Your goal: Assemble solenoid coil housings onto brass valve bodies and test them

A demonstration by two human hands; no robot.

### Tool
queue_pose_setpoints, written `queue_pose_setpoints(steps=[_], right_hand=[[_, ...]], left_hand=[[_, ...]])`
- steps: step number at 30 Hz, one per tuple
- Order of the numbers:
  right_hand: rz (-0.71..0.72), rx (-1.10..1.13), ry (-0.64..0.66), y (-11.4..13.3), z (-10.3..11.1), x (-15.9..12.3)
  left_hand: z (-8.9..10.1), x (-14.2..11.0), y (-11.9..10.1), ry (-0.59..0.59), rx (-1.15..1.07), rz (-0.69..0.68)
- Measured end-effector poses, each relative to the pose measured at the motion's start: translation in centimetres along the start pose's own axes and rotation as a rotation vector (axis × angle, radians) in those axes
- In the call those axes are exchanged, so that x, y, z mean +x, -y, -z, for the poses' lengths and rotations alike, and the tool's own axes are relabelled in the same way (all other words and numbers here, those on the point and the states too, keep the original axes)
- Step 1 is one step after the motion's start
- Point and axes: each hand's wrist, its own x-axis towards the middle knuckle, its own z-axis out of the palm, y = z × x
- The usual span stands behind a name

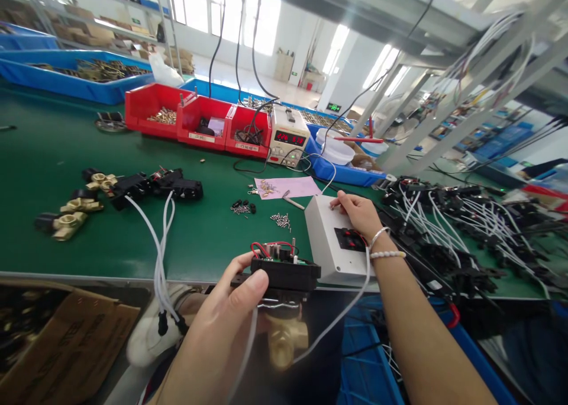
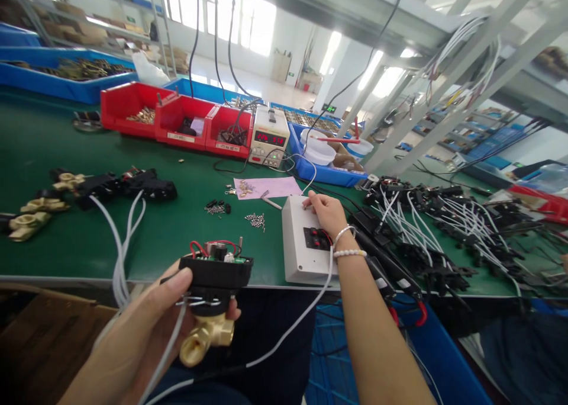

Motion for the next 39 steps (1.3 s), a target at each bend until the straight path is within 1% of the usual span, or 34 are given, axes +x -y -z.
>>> queue_pose_setpoints(steps=[4,12,16,19,21,24,26,28,32,36,39], right_hand=[[-0.002,0.029,-0.015,0.2,-0.1,0.0],[-0.02,0.055,-0.034,0.2,-0.2,-0.1],[-0.015,0.062,-0.039,0.2,-0.4,0.0],[-0.014,0.063,-0.037,0.3,-0.3,0.0],[-0.017,0.063,-0.036,0.4,-0.3,0.0],[-0.025,0.065,-0.035,0.5,-0.2,0.0],[-0.029,0.067,-0.036,0.6,-0.2,0.0],[-0.029,0.067,-0.039,0.7,-0.2,0.0],[-0.027,0.067,-0.039,1.0,-0.1,-0.2],[-0.04,0.068,-0.045,1.1,0.0,-0.2],[-0.063,0.071,-0.055,0.8,-0.1,0.1]], left_hand=[[-0.2,0.0,-0.1,-0.026,-0.009,0.028],[-0.5,0.0,-0.2,-0.009,-0.058,0.018],[-0.8,-0.3,-0.7,-0.026,-0.092,0.054],[-0.9,-0.5,-1.0,0.019,-0.164,0.098],[-0.9,-0.5,-1.3,0.034,-0.18,0.092],[-0.8,-0.1,-1.8,0.001,-0.151,0.053],[-0.8,0.2,-2.2,-0.004,-0.148,0.08],[-0.7,0.2,-2.4,0.016,-0.184,0.121],[-0.2,-0.1,-2.3,0.07,-0.269,0.141],[0.3,-0.5,-2.0,0.127,-0.258,0.14],[0.4,-0.6,-1.9,0.147,-0.25,0.138]])
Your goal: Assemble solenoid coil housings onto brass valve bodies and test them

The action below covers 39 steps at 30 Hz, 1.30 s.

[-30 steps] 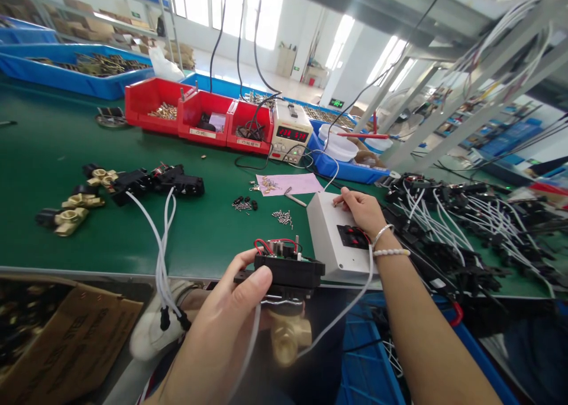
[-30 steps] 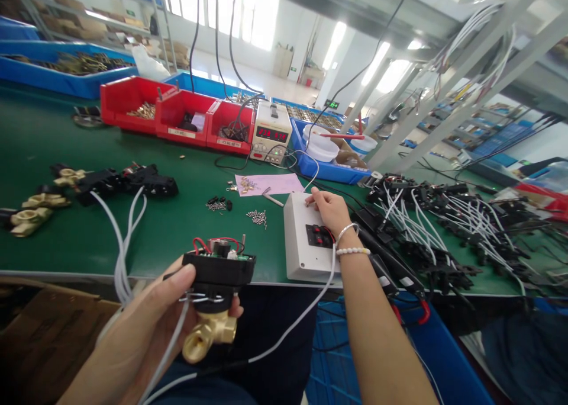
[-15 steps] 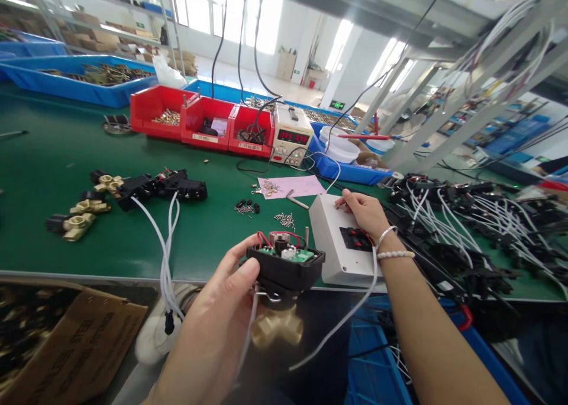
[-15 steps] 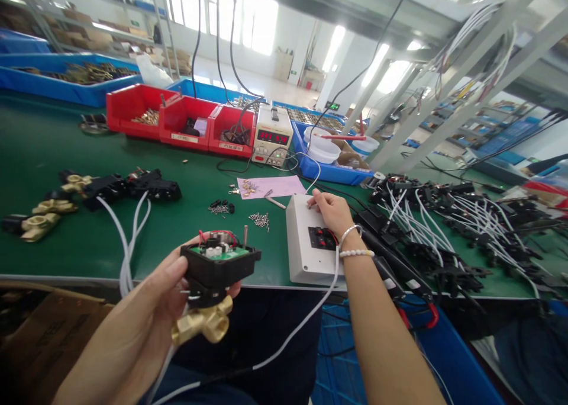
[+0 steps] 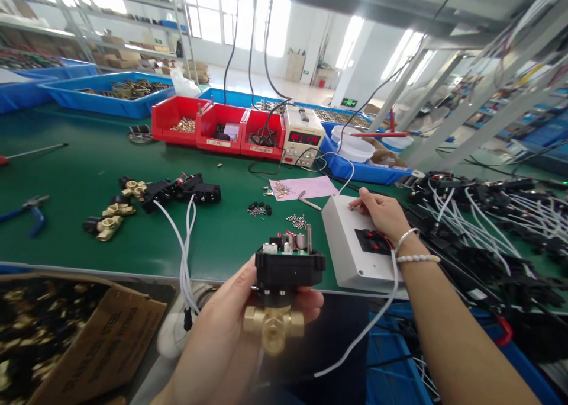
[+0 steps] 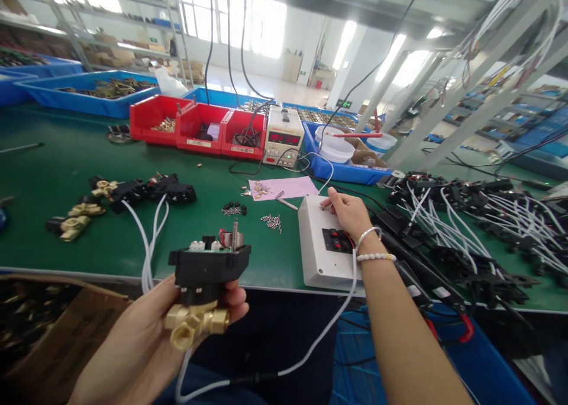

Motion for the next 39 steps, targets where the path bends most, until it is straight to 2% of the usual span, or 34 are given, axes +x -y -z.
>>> queue_pose_setpoints(steps=[10,19,25,34,39], right_hand=[[0.012,0.007,-0.009,0.14,-0.09,-0.07],[0.047,-0.048,0.009,-0.01,0.15,0.11],[0.081,-0.039,0.026,-0.25,0.24,0.19],[0.082,-0.01,0.04,0.22,0.31,0.22],[0.069,-0.008,0.045,0.47,0.38,0.11]], left_hand=[[-0.01,-0.23,-0.31,-0.044,-0.026,0.026],[0.0,-0.28,-0.35,0.03,-0.068,0.055],[-0.34,-0.48,-0.51,0.018,-0.035,0.013],[-0.43,0.09,-0.74,0.154,-0.038,-0.063],[0.02,0.05,-0.95,0.187,0.012,-0.001]])
